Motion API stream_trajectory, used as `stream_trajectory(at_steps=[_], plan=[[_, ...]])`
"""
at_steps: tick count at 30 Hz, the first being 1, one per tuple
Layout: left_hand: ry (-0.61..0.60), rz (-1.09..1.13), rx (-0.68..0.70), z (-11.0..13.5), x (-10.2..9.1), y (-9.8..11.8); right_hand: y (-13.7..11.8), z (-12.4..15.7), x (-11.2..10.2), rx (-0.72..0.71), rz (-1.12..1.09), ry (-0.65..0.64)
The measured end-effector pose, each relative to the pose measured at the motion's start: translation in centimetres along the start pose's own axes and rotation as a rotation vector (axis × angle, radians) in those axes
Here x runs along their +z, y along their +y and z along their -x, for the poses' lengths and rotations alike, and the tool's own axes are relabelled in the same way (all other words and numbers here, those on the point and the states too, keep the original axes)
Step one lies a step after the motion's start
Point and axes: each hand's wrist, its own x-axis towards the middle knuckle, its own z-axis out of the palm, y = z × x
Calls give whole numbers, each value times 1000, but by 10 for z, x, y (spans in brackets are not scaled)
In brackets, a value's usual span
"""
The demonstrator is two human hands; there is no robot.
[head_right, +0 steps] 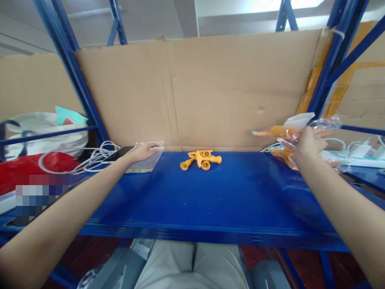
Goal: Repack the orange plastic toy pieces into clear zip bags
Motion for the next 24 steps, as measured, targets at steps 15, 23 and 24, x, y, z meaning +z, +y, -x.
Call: stream_trajectory(at_steps=[15,23,24], plan=[[194,778,4,0,-18,122,-6,105,64,256,203,-945],[-230,1217,-94,4,-9,116,15,124,82,395,148,-1123],[-238,1264,-106,4,-7,116,17,125,85,407,139,-1130]])
